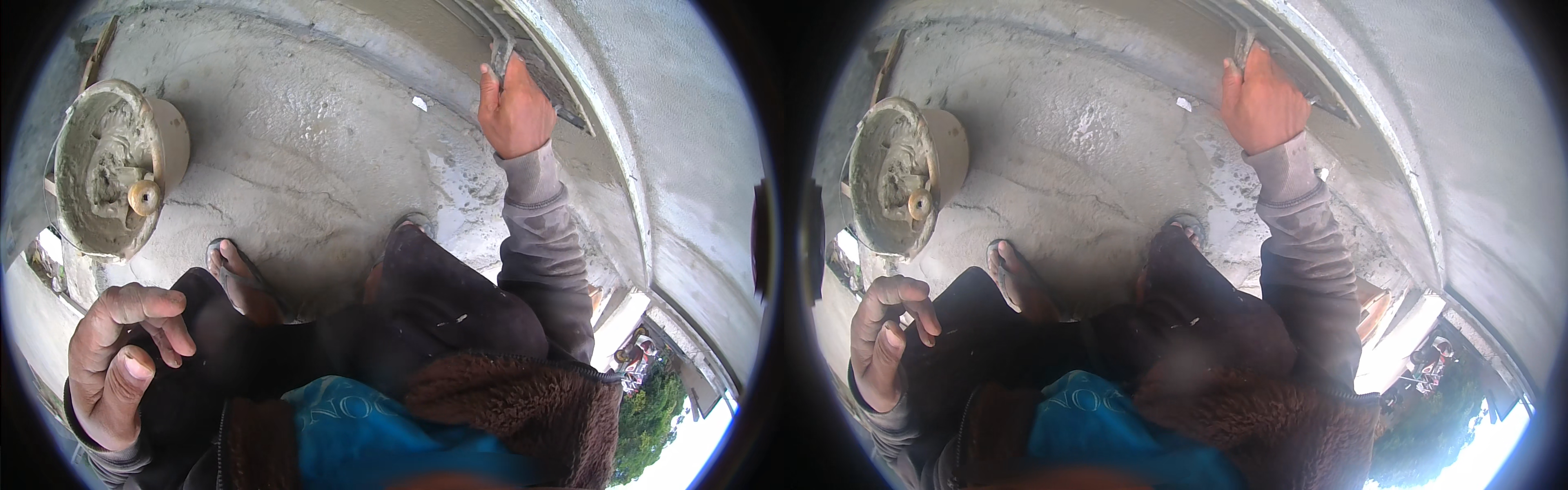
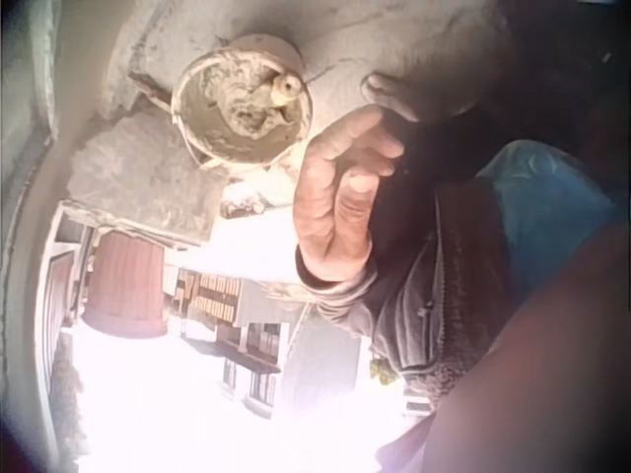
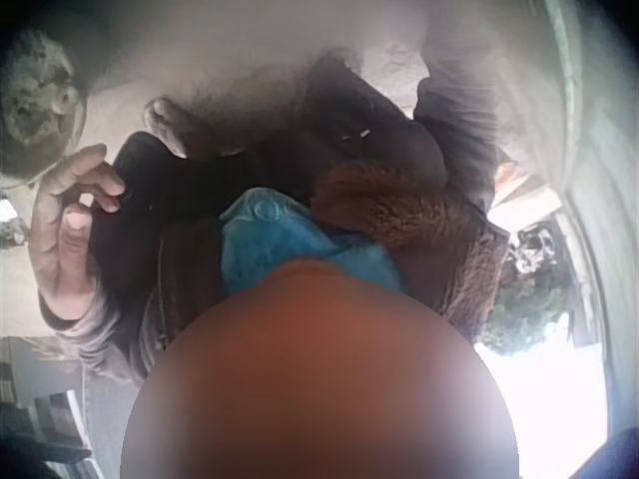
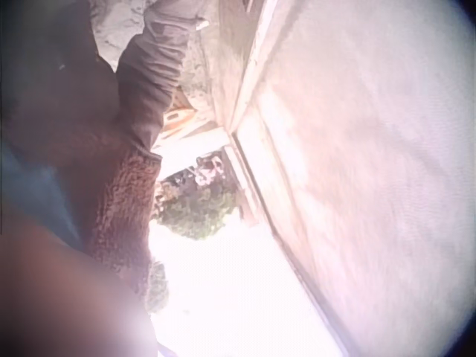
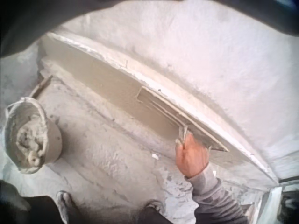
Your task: The person scoops wet cement from a bucket with a trowel, transfers it to a hawk, and applies it to a curved wall section, smoothing the surface with a trowel. The person repeats this process across the wall area.
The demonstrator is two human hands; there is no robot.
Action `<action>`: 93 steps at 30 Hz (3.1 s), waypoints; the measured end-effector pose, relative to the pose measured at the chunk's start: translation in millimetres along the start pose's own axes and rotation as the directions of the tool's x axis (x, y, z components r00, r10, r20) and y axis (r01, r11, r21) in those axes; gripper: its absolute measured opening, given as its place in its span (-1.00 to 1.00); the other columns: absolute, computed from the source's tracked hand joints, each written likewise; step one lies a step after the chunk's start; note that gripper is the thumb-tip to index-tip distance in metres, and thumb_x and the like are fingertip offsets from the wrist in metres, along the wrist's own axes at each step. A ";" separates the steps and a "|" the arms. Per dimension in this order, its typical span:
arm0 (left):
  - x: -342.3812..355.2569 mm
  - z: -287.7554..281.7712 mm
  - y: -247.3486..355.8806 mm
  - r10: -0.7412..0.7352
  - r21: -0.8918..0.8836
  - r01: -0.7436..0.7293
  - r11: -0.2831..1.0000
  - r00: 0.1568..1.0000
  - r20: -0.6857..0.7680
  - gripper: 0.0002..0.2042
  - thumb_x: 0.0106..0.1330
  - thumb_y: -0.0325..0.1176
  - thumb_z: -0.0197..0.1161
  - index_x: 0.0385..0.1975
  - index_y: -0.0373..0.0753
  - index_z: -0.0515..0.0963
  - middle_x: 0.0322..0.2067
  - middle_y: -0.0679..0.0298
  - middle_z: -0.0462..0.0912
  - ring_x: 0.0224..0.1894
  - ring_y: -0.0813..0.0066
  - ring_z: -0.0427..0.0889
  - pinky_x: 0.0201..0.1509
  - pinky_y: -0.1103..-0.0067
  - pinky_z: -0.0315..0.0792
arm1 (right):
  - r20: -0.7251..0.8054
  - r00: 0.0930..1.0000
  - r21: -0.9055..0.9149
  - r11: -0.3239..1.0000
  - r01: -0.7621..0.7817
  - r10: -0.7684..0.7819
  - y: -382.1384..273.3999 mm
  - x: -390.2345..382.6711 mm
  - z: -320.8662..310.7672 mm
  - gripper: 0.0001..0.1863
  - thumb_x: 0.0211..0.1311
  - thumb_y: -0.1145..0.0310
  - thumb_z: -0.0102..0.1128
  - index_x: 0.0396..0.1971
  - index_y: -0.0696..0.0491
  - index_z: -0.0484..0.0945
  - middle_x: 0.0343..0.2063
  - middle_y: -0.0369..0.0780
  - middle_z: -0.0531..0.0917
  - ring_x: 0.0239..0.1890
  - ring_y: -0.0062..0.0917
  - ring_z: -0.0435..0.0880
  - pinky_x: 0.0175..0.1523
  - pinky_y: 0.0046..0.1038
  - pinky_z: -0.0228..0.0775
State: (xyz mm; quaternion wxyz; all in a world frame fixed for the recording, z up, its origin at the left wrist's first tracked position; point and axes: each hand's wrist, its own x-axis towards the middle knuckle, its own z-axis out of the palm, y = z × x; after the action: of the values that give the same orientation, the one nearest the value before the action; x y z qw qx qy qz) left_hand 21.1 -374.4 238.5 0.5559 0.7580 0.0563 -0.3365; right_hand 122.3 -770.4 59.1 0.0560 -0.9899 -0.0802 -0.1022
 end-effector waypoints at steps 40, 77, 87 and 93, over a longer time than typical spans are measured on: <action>79.6 6.3 -3.7 0.064 0.084 -0.061 0.995 0.997 -0.033 -0.57 0.51 -0.13 -0.09 0.16 -0.35 0.36 -0.28 0.29 0.46 -0.31 0.62 0.39 -0.19 0.69 0.29 | 0.000 0.990 -0.251 0.958 -0.136 0.141 274.3 -268.1 -12.7 -0.65 0.25 0.25 0.20 -0.03 0.11 0.51 -0.27 -0.02 0.64 -0.22 -0.07 0.63 -0.08 -0.13 0.45; 94.3 44.7 13.7 0.011 0.063 -0.009 0.998 0.999 -0.035 -0.58 0.53 -0.14 -0.16 0.18 -0.32 0.35 -0.30 0.34 0.47 -0.36 0.68 0.41 -0.21 0.72 0.32 | 0.086 0.985 -0.079 0.987 -0.141 0.148 239.6 -183.2 23.6 -0.70 0.22 0.23 0.20 -0.16 0.10 0.48 -0.47 -0.12 0.61 -0.42 -0.17 0.64 -0.30 -0.20 0.49; 93.4 42.8 15.0 0.039 0.055 -0.038 0.998 0.999 -0.013 -0.57 0.53 -0.11 -0.14 0.18 -0.31 0.35 -0.30 0.34 0.46 -0.37 0.69 0.41 -0.24 0.74 0.32 | -0.172 0.978 -0.004 0.992 -0.123 0.121 214.0 -159.4 -108.9 -0.75 0.23 0.28 0.24 -0.20 0.10 0.53 -0.56 -0.14 0.56 -0.54 -0.23 0.59 -0.45 -0.31 0.40; 104.6 42.2 17.2 0.063 0.042 -0.064 0.997 0.998 0.017 -0.59 0.53 -0.16 -0.12 0.16 -0.32 0.38 -0.32 0.33 0.46 -0.36 0.66 0.41 -0.26 0.71 0.33 | -0.251 0.966 -0.210 0.971 -0.116 0.061 251.9 -222.6 -128.9 -0.76 0.25 0.23 0.24 -0.24 0.08 0.55 -0.54 -0.15 0.59 -0.52 -0.24 0.61 -0.43 -0.34 0.42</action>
State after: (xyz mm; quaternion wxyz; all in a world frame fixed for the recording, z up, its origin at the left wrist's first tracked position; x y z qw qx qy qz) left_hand 90.3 -448.2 185.8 0.5505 0.7683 0.0206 -0.3259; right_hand -74.7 -1066.7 113.7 -0.0413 -0.9726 -0.0162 -0.2283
